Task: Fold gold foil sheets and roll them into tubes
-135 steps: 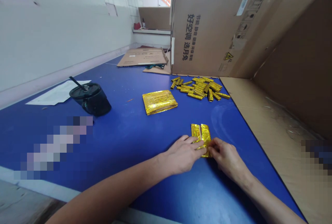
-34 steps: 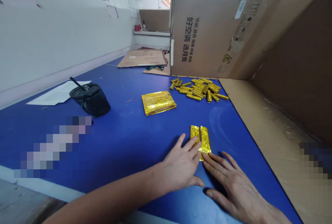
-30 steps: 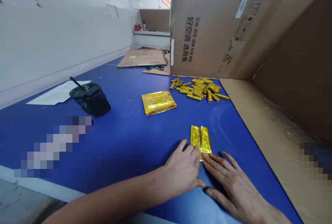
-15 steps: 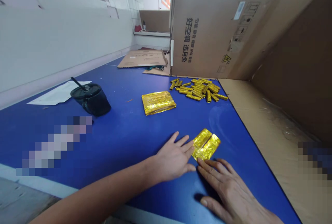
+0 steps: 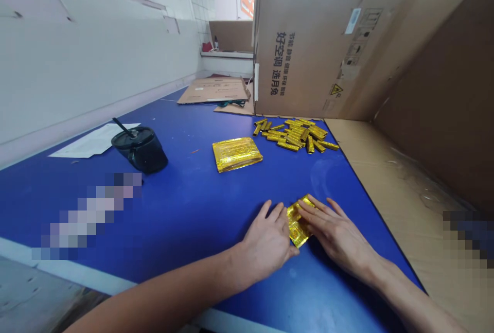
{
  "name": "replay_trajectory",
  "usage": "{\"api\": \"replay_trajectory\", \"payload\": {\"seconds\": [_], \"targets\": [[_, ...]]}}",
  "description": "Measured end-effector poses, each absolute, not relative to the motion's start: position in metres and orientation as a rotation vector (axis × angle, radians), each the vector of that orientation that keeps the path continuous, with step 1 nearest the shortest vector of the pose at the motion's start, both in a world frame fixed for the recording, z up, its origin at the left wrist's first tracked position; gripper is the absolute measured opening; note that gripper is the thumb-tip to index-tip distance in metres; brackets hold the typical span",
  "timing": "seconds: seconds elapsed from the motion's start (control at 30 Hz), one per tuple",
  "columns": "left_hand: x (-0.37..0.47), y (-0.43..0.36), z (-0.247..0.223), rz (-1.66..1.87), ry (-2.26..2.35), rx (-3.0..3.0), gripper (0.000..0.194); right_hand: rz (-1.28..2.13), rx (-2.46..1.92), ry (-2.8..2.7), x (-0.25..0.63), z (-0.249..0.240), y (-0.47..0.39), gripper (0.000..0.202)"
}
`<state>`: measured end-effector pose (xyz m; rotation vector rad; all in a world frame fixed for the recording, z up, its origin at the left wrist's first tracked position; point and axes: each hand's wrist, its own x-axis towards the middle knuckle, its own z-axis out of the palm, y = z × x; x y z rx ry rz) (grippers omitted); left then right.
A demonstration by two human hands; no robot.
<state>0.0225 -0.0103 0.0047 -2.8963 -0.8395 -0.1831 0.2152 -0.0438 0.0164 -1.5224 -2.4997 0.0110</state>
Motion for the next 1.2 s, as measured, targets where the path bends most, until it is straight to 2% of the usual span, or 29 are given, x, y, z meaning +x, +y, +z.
{"api": "replay_trajectory", "payload": {"seconds": [0.33,0.53,0.8,1.03,1.2], "targets": [[0.021,-0.023,0.006,-0.155,-0.934,-2.982,0.092,0.035,-1.698,-2.608,0.209,0.007,-0.039,0.044],[0.026,-0.022,0.013,-0.062,-0.857,-3.012,0.087,-0.053,-1.725,-2.595,0.206,0.005,-0.043,0.046],[0.021,-0.023,0.007,-0.079,-0.838,-3.143,0.095,-0.106,-1.7,-2.581,0.206,0.0,-0.045,0.043],[0.019,-0.023,0.002,-0.073,-0.853,-3.201,0.096,0.054,-1.563,-2.386,0.212,0.008,-0.047,0.037],[0.017,-0.021,0.004,-0.123,-0.839,-3.231,0.09,0.284,-1.312,-2.519,0.195,0.022,-0.056,0.04]]}}
